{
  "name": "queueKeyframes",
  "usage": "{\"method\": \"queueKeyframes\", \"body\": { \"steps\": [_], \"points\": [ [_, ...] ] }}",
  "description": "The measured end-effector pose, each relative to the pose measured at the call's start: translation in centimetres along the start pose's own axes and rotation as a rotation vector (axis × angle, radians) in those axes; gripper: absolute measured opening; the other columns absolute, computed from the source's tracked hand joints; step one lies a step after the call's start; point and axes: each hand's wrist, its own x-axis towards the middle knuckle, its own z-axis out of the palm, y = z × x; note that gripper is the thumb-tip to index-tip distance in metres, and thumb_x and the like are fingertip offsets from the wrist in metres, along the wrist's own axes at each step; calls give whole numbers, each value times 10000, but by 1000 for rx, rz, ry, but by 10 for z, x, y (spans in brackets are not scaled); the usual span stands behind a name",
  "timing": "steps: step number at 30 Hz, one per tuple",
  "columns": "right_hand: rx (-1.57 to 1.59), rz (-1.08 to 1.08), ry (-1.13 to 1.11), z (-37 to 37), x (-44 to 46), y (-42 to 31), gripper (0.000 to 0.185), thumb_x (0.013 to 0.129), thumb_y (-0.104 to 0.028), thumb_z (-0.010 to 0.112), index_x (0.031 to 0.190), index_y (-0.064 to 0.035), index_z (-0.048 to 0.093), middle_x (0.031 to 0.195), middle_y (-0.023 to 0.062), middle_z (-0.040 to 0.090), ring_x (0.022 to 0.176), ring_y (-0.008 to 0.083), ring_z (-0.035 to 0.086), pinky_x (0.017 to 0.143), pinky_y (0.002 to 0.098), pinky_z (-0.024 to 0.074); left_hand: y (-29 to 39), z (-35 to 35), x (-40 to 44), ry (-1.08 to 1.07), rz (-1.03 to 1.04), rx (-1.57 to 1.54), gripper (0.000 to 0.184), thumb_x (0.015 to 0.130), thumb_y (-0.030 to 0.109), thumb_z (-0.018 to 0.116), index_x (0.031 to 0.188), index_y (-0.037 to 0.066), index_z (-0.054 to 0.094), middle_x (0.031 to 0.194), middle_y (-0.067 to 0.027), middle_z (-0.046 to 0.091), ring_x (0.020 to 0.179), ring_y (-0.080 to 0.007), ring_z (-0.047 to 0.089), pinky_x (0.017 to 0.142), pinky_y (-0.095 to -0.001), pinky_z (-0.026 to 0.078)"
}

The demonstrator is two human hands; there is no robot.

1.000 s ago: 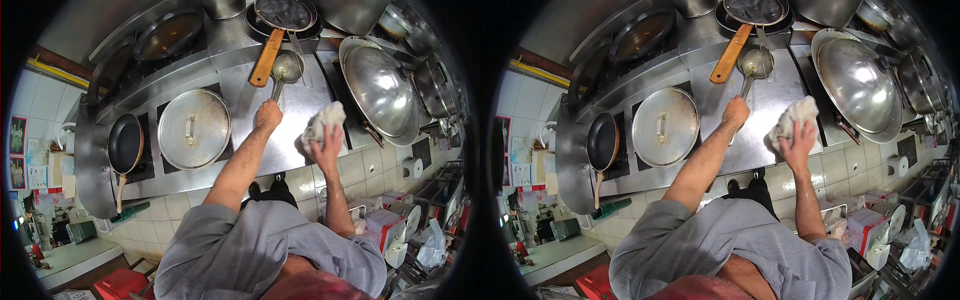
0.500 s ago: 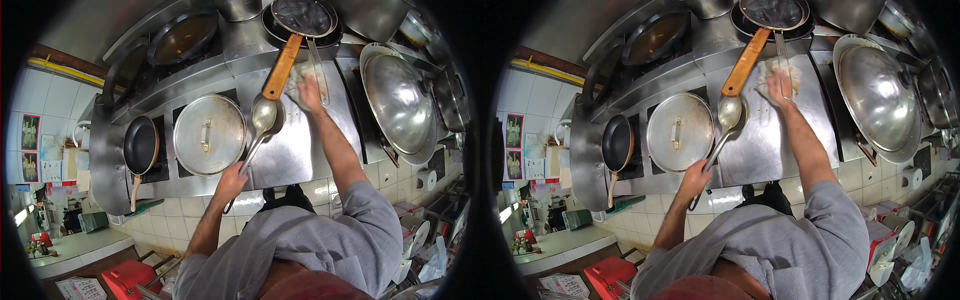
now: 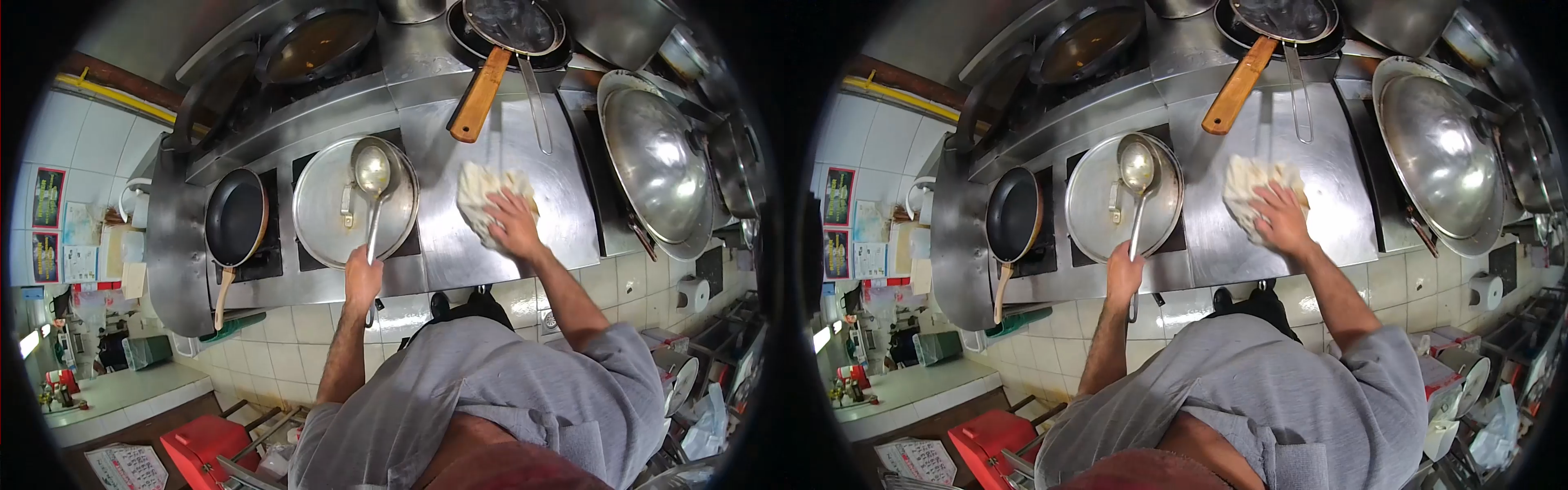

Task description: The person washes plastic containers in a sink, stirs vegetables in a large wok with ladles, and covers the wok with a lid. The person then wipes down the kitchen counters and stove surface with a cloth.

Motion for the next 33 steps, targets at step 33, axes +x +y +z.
{"method": "queueKeyframes", "body": {
  "steps": [33],
  "points": [
    [-145, 203, 9, -21, -109, -17, 512, 627, -61, 605, 1125, -174, 565, 1330, 53, 397, 1272, 351, 280, 1012, 518, 255, -48, -12, -3, 405, 155, 84, 523, 767, 234, 663, 1182, -12, 462, 1167, -200, 465, 1072, -351, 444, 924, -400, 356]
  ]
}}
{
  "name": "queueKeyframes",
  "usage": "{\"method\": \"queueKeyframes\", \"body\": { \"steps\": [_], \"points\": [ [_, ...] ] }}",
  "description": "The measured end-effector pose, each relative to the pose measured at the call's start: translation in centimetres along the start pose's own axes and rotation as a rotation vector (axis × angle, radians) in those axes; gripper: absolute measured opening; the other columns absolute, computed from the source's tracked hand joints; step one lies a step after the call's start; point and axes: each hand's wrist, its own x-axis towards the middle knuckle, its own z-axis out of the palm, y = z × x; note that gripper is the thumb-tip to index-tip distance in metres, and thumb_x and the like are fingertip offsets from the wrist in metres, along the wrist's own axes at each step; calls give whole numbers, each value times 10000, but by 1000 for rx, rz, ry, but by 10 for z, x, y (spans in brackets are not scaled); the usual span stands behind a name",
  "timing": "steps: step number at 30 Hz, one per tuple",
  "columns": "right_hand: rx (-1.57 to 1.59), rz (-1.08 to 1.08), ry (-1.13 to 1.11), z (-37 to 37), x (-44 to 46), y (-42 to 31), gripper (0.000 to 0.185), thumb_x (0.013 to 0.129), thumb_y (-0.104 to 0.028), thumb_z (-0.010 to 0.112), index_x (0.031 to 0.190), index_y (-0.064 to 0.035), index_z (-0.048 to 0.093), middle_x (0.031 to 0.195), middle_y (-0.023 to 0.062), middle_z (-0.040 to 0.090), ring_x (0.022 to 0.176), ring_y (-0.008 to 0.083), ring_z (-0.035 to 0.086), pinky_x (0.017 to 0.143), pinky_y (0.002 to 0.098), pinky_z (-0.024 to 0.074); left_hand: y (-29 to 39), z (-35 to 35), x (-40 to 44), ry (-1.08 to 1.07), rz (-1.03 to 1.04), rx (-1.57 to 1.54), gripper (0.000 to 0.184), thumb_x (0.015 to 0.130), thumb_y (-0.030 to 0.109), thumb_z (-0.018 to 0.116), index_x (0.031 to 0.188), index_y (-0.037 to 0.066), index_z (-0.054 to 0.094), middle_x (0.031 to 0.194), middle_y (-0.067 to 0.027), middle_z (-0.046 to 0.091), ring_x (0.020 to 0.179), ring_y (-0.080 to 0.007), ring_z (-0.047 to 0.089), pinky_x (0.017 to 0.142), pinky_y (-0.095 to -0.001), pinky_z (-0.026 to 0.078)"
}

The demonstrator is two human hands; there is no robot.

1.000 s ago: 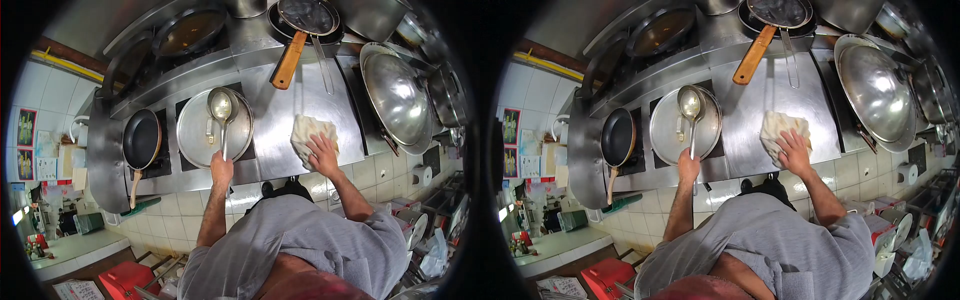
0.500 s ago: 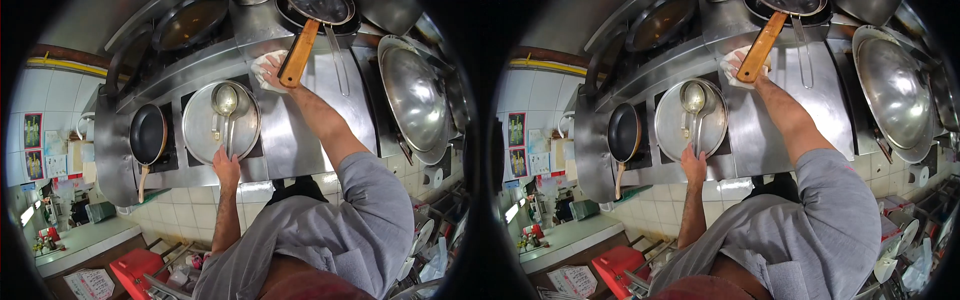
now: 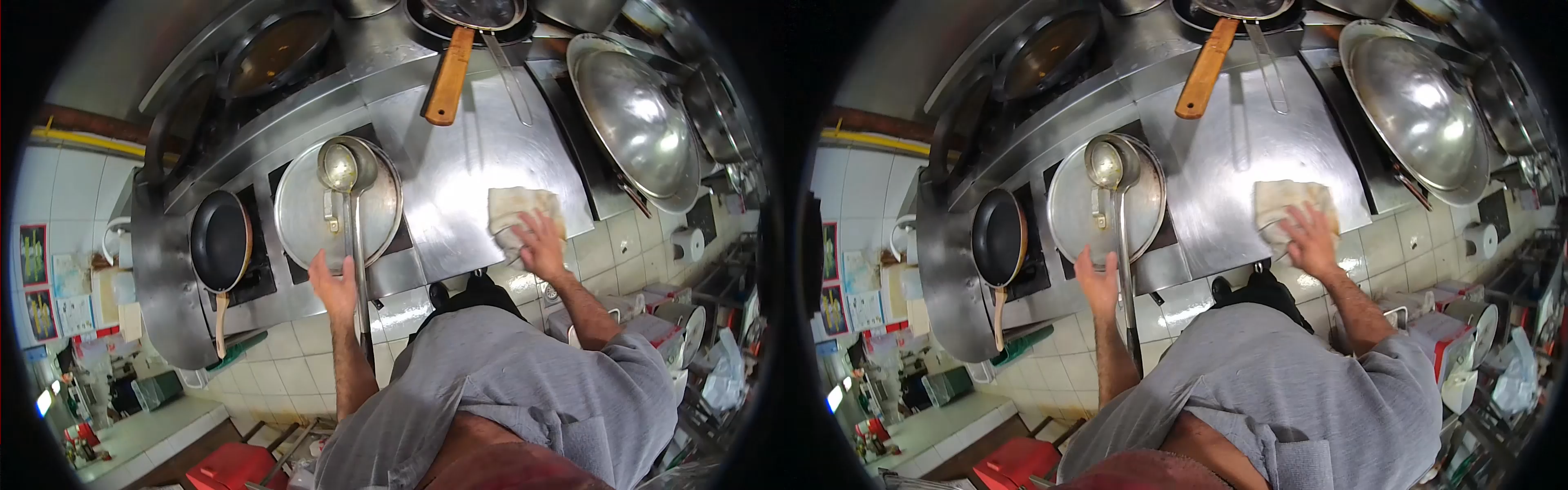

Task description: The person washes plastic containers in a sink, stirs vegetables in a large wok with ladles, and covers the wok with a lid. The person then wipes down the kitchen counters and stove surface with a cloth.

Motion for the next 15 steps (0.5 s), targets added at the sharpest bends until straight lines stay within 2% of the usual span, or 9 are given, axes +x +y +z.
{"method": "queueKeyframes", "body": {
  "steps": [4, 6, 7, 8, 9, 11, 13, 14, 15],
  "points": [
    [-47, 142, 109, -3, 7, 18, 494, 648, -90, 595, 1135, -173, 568, 1330, 65, 398, 1256, 372, 290, 990, 531, 264, -12, -18, -16, 20, -67, -80, 484, 784, 223, 649, 1165, -18, 472, 1161, -192, 468, 1033, -323, 462, 892, -397, 379],
    [-63, 62, 72, 11, 46, -5, 423, 716, -201, 603, 1137, -178, 571, 1334, 73, 393, 1249, 395, 286, 986, 549, 255, -9, -21, -23, 37, -186, -117, 487, 794, 215, 643, 1181, -14, 458, 1159, -176, 459, 997, -284, 473, 837, -394, 407],
    [-100, 3, 41, 21, 72, -16, 409, 759, -337, 600, 1144, -203, 570, 1333, 73, 393, 1247, 415, 277, 991, 564, 239, -4, -20, -26, 39, -179, -122, 487, 794, 215, 643, 1181, -14, 458, 1159, -176, 459, 997, -284, 473, 837, -394, 407],
    [-53, -54, 10, 24, 103, -28, 426, 758, -413, 597, 1144, -234, 571, 1337, 65, 389, 1252, 416, 269, 1008, 572, 209, 4, -21, -28, 39, -228, -114, 489, 794, 206, 643, 1189, -8, 451, 1159, -169, 452, 988, -272, 477, 817, -395, 413],
    [-16, -112, 3, 37, 135, -30, 420, 773, -439, 568, 1149, -251, 566, 1324, 52, 405, 1262, 394, 266, 1011, 572, 202, 10, -19, -29, 39, -276, -103, 493, 794, 196, 644, 1197, -3, 443, 1159, -162, 446, 979, -260, 480, 797, -396, 420],
    [-14, -224, 130, 64, 200, -29, 425, 785, -467, 533, 1148, -248, 560, 1284, 48, 443, 1217, 364, 338, 987, 571, 234, 20, -12, -30, 45, -268, -100, 496, 796, 189, 641, 1208, 6, 434, 1153, -152, 440, 980, -254, 480, 779, -402, 421],
    [-68, -238, 67, 69, 260, -17, 423, 810, -460, 499, 1177, -251, 532, 1242, 39, 476, 1176, 328, 377, 975, 553, 256, 39, -8, -32, 31, -239, -74, 486, 801, 172, 631, 1213, 8, 433, 1167, -160, 438, 979, -254, 483, 779, -395, 417],
    [-257, -136, -72, 95, 303, 17, 422, 824, -449, 482, 1202, -262, 510, 1235, 28, 482, 1167, 316, 378, 979, 545, 253, 45, -8, -35, 25, -246, -57, 486, 801, 172, 631, 1213, 8, 433, 1167, -160, 438, 979, -254, 483, 779, -395, 417],
    [-438, -37, -218, 127, 331, 43, 423, 838, -439, 465, 1226, -273, 489, 1229, 18, 488, 1158, 304, 379, 982, 537, 249, 49, -11, -39, 54, -158, 11, 488, 802, 165, 630, 1218, 8, 430, 1178, -159, 436, 973, -251, 484, 777, -386, 414]
  ]
}}
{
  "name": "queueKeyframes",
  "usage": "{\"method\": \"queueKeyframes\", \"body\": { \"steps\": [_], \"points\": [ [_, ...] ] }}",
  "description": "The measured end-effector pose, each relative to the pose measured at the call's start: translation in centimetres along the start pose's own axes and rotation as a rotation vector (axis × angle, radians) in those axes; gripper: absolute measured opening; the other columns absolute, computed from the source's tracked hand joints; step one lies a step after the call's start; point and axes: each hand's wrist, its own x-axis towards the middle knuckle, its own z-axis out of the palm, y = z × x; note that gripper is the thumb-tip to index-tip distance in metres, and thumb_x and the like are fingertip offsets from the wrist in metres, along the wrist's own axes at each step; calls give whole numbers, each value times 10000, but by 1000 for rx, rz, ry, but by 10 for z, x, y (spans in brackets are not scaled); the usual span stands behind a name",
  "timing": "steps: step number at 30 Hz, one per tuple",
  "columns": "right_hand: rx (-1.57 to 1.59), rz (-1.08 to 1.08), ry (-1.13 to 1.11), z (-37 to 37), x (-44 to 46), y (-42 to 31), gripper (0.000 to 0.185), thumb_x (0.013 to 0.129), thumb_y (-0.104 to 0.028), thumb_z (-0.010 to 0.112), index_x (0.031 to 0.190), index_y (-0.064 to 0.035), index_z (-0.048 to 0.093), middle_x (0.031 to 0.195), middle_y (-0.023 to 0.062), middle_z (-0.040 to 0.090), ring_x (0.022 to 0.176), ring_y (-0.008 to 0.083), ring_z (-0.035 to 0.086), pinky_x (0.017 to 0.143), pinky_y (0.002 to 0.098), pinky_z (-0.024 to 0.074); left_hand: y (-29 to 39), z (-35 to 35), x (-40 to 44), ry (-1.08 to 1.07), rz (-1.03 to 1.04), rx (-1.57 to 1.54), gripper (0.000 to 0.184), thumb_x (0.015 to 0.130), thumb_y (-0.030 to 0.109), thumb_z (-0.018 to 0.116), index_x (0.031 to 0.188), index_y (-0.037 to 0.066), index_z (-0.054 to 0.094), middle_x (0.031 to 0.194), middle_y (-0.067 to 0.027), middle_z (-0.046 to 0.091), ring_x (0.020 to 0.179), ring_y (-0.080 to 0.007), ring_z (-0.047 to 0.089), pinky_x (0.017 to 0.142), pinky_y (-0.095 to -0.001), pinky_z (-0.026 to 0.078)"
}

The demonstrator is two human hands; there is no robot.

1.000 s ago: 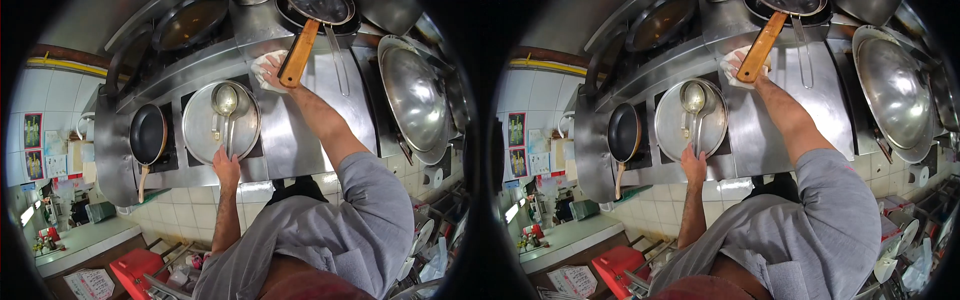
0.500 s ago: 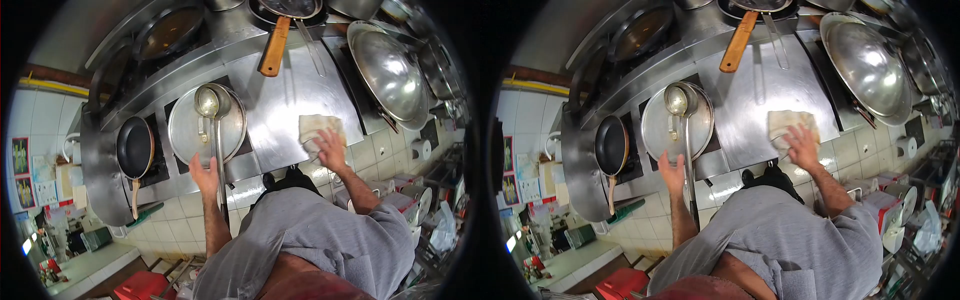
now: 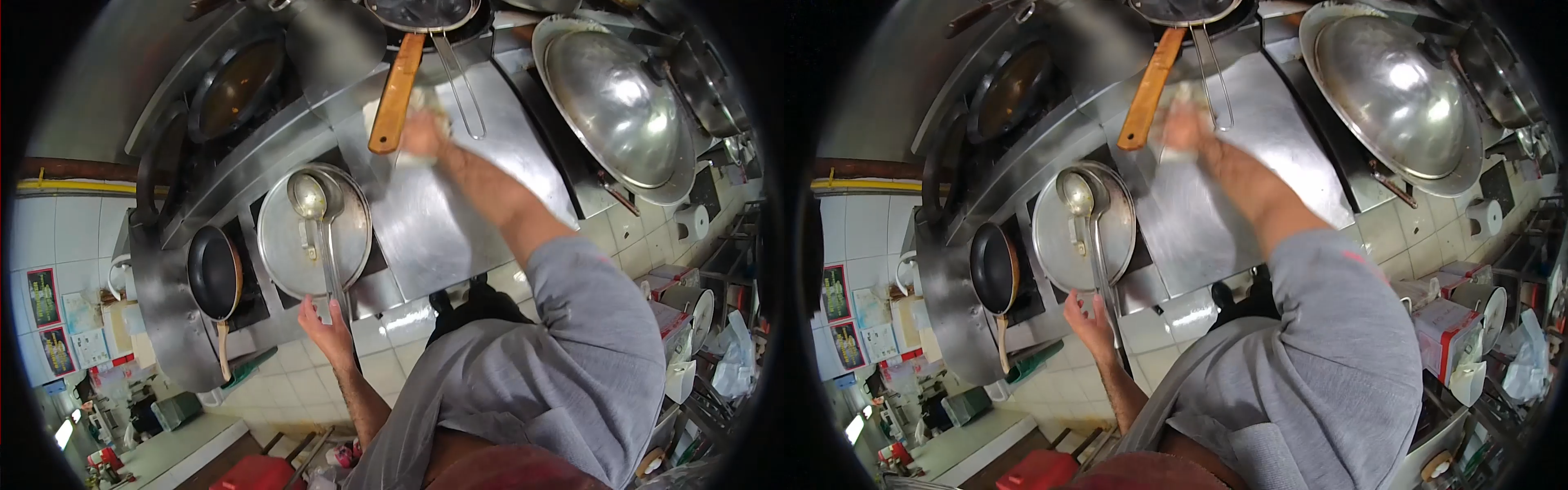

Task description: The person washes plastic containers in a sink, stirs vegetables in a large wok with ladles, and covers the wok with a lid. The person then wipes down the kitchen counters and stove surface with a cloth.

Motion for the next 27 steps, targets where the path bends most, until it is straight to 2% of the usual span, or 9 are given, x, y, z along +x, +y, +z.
{"method": "queueKeyframes", "body": {
  "steps": [2, 4, 7, 9, 10, 11, 13, 20, 27],
  "points": [
    [83, 90, 55, -16, -18, 48, 449, 850, -443, 434, 1248, -239, 468, 1266, 28, 457, 1195, 305, 345, 993, 534, 235, -2, -13, -11, 36, 79, 84, 491, 802, 158, 629, 1223, 8, 427, 1188, -158, 434, 967, -249, 485, 775, -378, 410],
    [190, 296, 190, -49, -43, 103, 505, 874, -452, 372, 1292, -173, 426, 1340, 49, 395, 1267, 305, 278, 1016, 527, 206, -10, -31, -31, 77, -79, 85, 487, 802, 147, 628, 1225, 8, 431, 1201, -152, 431, 968, -239, 477, 775, -361, 403],
    [249, 474, 218, -58, -62, 105, 545, 870, -482, 354, 1288, -140, 432, 1384, 72, 335, 1300, 316, 228, 1028, 527, 187, -14, -44, -55, 157, -222, -31, 454, 823, 164, 612, 1217, 11, 446, 1182, -134, 439, 960, -214, 472, 765, -326, 405],
    [169, 519, 248, -54, -64, 70, 521, 838, -489, 391, 1239, -169, 483, 1324, 71, 410, 1267, 333, 280, 1005, 532, 218, -7, -41, -58, 197, -281, -106, 442, 838, 162, 600, 1223, 14, 442, 1174, -123, 442, 942, -198, 478, 759, -299, 408],
    [415, 319, 242, 10, -41, 62, 474, 806, -476, 423, 1167, -188, 532, 1238, 64, 488, 1221, 349, 336, 976, 525, 252, -1, -36, -55, 190, -267, -116, 442, 838, 162, 600, 1223, 14, 442, 1174, -123, 442, 942, -198, 478, 759, -299, 408],
    [234, 217, 493, -15, -83, 24, 437, 784, -461, 449, 1104, -184, 560, 1160, 54, 536, 1177, 353, 380, 932, 535, 288, 6, -27, -48, 171, -202, -138, 447, 835, 161, 603, 1225, 13, 440, 1176, -123, 440, 941, -198, 477, 760, -301, 409],
    [297, -77, 513, -23, -135, -32, 394, 769, -417, 549, 1086, -183, 569, 1195, 49, 493, 1213, 326, 338, 920, 545, 294, 38, -9, -34, 126, -68, -206, 460, 827, 157, 609, 1228, 12, 436, 1181, -127, 439, 945, -208, 479, 767, -315, 413],
    [519, -296, 278, -63, -303, -64, 357, 741, -315, 621, 1085, -237, 570, 1245, 27, 449, 1245, 321, 310, 993, 525, 262, 82, 6, -17, -47, 296, -172, 466, 812, 149, 613, 1224, 13, 442, 1212, -153, 415, 997, -244, 474, 786, -346, 409],
    [569, 441, 194, -87, -316, -24, 396, 780, -331, 594, 1154, -223, 525, 1220, 52, 452, 1252, 330, 287, 1009, 522, 242, 52, -14, -39, -132, 371, -323, 444, 812, 137, 607, 1214, 19, 460, 1200, -143, 423, 982, -228, 491, 779, -334, 420]
  ]
}}
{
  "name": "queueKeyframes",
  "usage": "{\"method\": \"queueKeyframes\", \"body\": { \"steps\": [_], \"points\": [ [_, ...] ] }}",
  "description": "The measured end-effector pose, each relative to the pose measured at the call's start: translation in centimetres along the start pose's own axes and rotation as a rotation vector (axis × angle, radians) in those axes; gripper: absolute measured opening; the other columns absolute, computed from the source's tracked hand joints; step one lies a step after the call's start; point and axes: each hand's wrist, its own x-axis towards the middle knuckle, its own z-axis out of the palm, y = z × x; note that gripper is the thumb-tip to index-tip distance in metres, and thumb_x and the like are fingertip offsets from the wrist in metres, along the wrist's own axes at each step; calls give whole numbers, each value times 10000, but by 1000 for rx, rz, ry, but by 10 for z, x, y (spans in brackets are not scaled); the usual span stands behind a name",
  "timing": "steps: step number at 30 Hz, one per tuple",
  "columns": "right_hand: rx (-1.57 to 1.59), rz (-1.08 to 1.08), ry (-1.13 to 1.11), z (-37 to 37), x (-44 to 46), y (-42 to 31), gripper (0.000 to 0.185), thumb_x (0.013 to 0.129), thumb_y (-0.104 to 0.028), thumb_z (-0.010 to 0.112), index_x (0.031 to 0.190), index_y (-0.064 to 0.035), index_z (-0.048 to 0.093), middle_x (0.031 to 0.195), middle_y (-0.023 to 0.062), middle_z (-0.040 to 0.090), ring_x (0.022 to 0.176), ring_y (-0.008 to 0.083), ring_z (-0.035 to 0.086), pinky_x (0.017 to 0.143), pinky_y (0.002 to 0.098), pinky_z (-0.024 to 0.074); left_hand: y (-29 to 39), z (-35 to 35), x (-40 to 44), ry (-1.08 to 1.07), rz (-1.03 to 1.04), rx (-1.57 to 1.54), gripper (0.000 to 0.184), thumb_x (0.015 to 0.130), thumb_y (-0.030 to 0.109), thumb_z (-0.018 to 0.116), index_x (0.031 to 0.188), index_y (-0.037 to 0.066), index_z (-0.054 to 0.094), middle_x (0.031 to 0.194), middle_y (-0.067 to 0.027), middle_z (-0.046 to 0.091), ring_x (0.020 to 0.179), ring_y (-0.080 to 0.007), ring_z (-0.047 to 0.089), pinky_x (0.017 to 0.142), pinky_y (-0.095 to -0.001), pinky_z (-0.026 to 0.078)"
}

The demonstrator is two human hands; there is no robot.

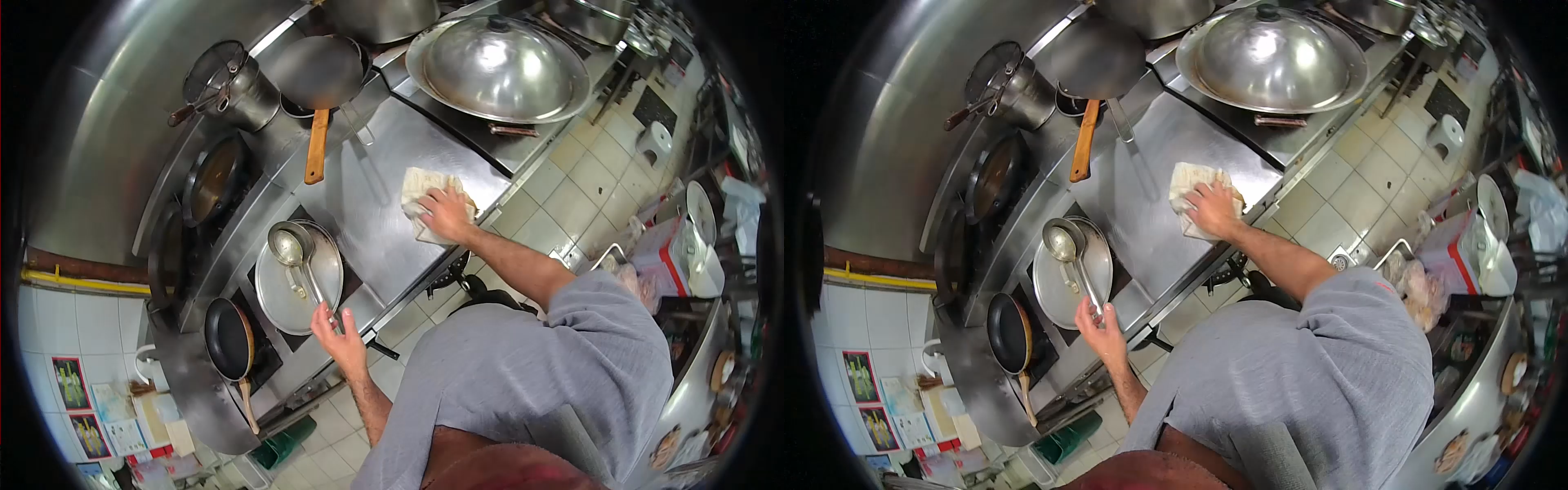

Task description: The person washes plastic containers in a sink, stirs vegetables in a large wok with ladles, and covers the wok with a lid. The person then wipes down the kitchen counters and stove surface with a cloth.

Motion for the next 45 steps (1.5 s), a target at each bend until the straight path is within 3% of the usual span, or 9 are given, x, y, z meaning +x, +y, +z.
{"method": "queueKeyframes", "body": {
  "steps": [7, 13, 22, 27, 33, 37, 40, 43, 45],
  "points": [
    [309, -44, 206, 27, -27, -18, 464, 794, -380, 573, 1210, -190, 497, 1290, 94, 425, 1206, 315, 357, 988, 538, 240, -4, -16, -33, -198, 127, -72, 431, 800, 114, 617, 1198, 28, 477, 1171, -131, 444, 920, -201, 512, 764, -318, 437],
    [419, 284, 546, 31, -178, 33, 331, 752, -194, 588, 1056, -62, 586, 1005, 155, 580, 967, 298, 540, 838, 379, 426, 3, -25, -56, -388, 209, -194, 404, 797, 110, 623, 1174, 32, 498, 1150, -121, 468, 909, -199, 522, 739, -323, 450],
    [148, 1031, -153, 132, -459, 172, 307, 681, -217, 624, 937, -48, 646, 882, 153, 648, 805, 259, 632, 735, 342, 497, 34, -12, -46, -457, 317, -340, 322, 805, 80, 608, 1114, 25, 536, 1141, -94, 471, 906, -168, 519, 750, -294, 446],
    [346, 1151, -213, 133, -528, 148, 305, 667, -199, 625, 920, -30, 649, 929, 165, 642, 865, 293, 622, 800, 342, 488, 35, 28, -96, -851, 305, -415, 268, 785, 125, 629, 1030, 29, 579, 1062, -98, 519, 831, -187, 535, 732, -310, 452],
    [375, 1023, -29, 139, -544, 137, 326, 682, -207, 618, 959, -37, 636, 895, 152, 645, 863, 268, 615, 796, 340, 481, -60, 75, -181, -1236, 389, -62, 373, 785, 258, 631, 1054, 5, 583, 1006, -155, 580, 792, -219, 571, 739, -316, 464],
    [412, 979, 15, 131, -549, 121, 322, 685, -200, 598, 952, -24, 631, 869, 166, 642, 849, 269, 613, 778, 343, 482, -220, 72, -239, -1161, -109, 163, 354, 764, 288, 610, 968, -1, 608, 814, -145, 640, 743, -207, 601, 681, -342, 472],
    [442, 975, 50, 133, -568, 117, 320, 682, -190, 592, 950, -20, 628, 847, 173, 639, 829, 271, 615, 757, 345, 482, -304, 14, -268, -1464, 125, 653, 319, 760, 291, 563, 898, 10, 622, 766, -148, 639, 707, -250, 610, 628, -405, 465],
    [471, 952, 56, 144, -596, 121, 313, 682, -200, 599, 935, -20, 634, 838, 171, 640, 823, 273, 617, 753, 344, 479, -373, -19, -307, -1486, 318, 680, 347, 771, 341, 519, 860, 26, 634, 800, -176, 632, 757, -304, 606, 661, -431, 463],
    [502, 1022, 28, 153, -621, 120, 315, 685, -210, 606, 937, -26, 642, 853, 168, 643, 822, 271, 620, 762, 344, 479, -353, -31, -322, -1448, 447, 621, 375, 779, 375, 490, 834, 37, 643, 822, -195, 628, 790, -340, 603, 682, -448, 461]
  ]
}}
